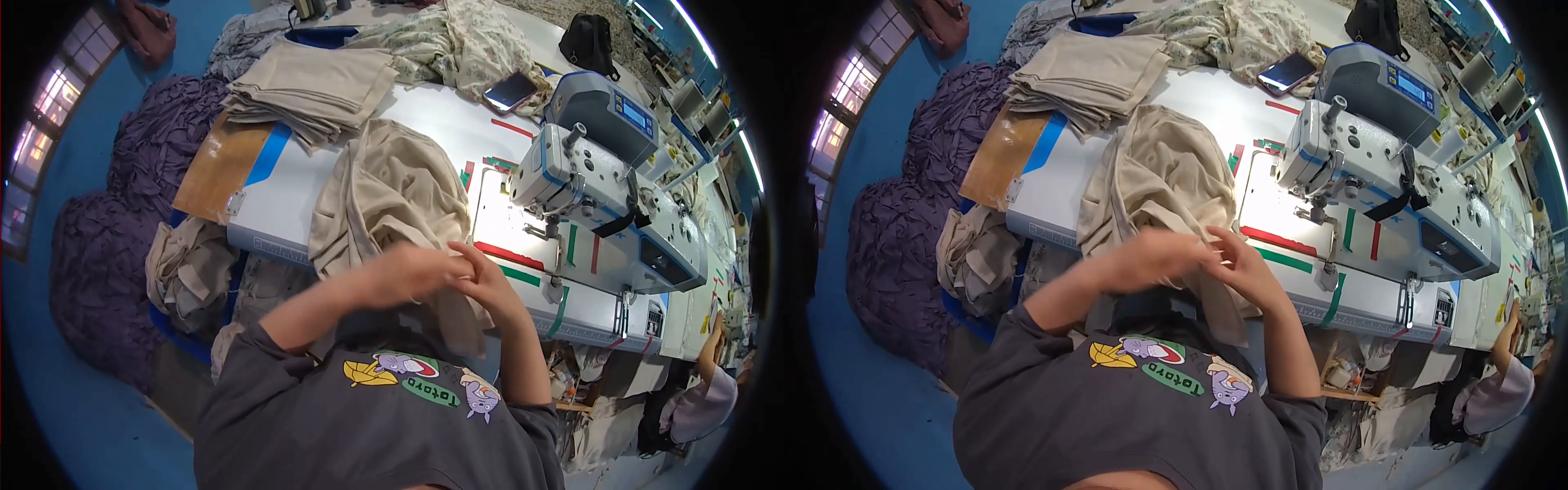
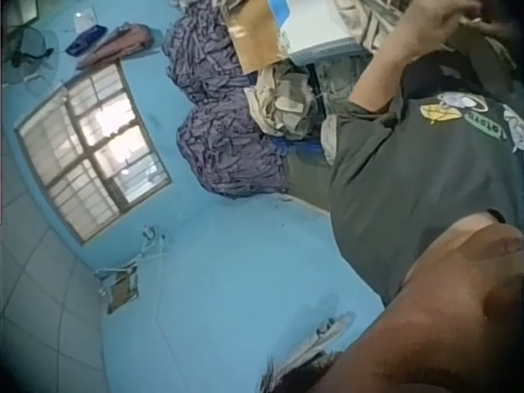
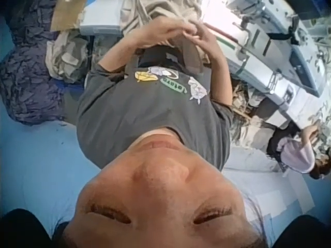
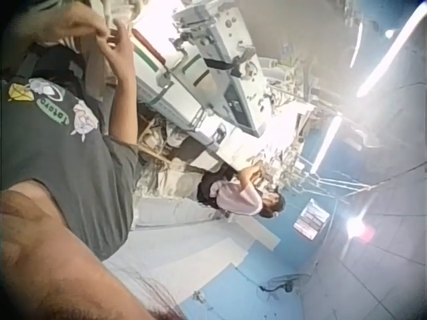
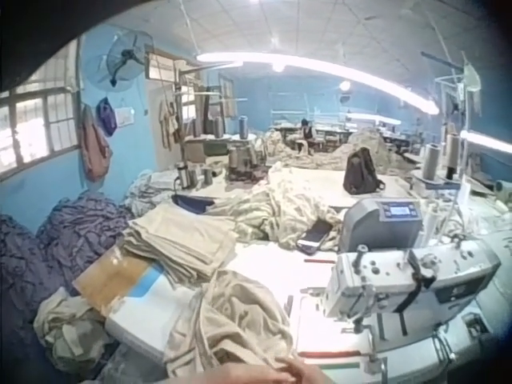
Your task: Sewing pieces of fabric together using an industrial sewing machine.
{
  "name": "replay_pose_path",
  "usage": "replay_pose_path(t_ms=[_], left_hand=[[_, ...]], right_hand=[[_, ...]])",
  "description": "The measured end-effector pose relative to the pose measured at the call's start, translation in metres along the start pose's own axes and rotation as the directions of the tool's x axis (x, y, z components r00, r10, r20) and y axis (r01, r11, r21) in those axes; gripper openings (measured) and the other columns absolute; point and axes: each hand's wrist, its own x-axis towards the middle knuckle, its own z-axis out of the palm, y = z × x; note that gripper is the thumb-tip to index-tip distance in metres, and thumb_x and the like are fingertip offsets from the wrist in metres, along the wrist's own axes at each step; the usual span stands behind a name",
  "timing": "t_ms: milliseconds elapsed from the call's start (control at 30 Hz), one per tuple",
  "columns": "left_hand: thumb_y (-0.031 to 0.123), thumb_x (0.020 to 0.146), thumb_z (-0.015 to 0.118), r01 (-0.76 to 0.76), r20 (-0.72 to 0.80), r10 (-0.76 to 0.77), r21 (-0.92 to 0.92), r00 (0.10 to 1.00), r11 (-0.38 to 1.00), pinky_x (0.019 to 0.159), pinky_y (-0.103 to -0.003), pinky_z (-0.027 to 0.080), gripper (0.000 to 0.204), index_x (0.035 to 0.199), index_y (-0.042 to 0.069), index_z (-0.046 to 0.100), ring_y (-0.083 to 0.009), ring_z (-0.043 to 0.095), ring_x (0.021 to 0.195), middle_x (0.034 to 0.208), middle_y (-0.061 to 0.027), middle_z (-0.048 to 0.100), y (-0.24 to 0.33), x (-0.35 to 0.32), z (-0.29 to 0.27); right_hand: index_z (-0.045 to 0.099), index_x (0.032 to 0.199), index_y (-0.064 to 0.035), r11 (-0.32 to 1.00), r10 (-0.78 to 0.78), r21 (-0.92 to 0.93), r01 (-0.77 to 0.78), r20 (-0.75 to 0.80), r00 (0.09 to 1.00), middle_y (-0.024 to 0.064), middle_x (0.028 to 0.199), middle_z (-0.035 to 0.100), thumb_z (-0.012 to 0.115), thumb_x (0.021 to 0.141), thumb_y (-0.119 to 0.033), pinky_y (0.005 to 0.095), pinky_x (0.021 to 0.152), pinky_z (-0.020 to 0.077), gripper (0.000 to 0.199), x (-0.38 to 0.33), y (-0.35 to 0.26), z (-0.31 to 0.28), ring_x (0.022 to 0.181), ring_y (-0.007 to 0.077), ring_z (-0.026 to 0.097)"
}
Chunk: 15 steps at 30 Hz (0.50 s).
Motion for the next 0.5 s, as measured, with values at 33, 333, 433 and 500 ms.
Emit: replay_pose_path(t_ms=[33,333,433,500], left_hand=[[-0.005,0.084,0.052,-0.081,-0.168,0.087,0.038,0.982,0.996,0.097,-0.038,0.047,0.044,0.126,0.006,0.059,-0.0320,0.060,0.115,0.120,-0.0150,0.064,-0.014,-0.003,-0.018],[-0.012,0.077,0.044,0.226,-0.364,0.067,0.703,0.929,0.674,0.114,-0.041,0.034,0.054,0.120,0.014,0.065,-0.0295,0.040,0.138,0.140,-0.0111,0.053,-0.118,-0.006,-0.146],[-0.006,0.077,0.052,0.130,-0.141,-0.015,0.864,0.990,0.487,0.117,-0.046,0.028,0.037,0.104,0.013,0.069,-0.0284,0.036,0.141,0.141,-0.0090,0.052,-0.124,0.015,-0.149],[-0.001,0.076,0.058,0.041,-0.055,0.008,0.822,0.998,0.568,0.118,-0.047,0.024,0.021,0.090,0.011,0.067,-0.0268,0.038,0.140,0.137,-0.0071,0.056,-0.113,0.012,-0.150]], right_hand=[[0.042,0.143,-0.0055,0.998,-0.002,-0.060,0.001,-0.012,1.000,0.0137,0.120,0.061,0.068,0.089,-0.018,0.0288,0.091,0.0477,0.060,-0.007,0.002,0.001,0.104,0.0174,0.061],[0.059,0.123,0.0004,0.968,-0.226,-0.177,0.181,-0.289,0.930,0.0119,0.117,0.064,0.050,0.102,-0.021,0.0294,0.091,0.0485,0.032,0.022,-0.021,0.019,0.110,0.0171,0.061],[0.055,0.125,-0.0016,0.911,-0.147,-0.411,0.029,-0.259,0.955,0.0101,0.107,0.065,0.059,0.097,-0.024,0.0273,0.086,0.0485,0.036,0.073,-0.014,0.040,0.100,0.0160,0.061],[0.055,0.126,0.0000,0.978,0.095,0.186,-0.093,0.001,0.995,0.0064,0.109,0.065,0.068,0.090,-0.023,0.0252,0.084,0.0482,0.045,0.081,-0.010,0.045,0.096,0.0104,0.060]])
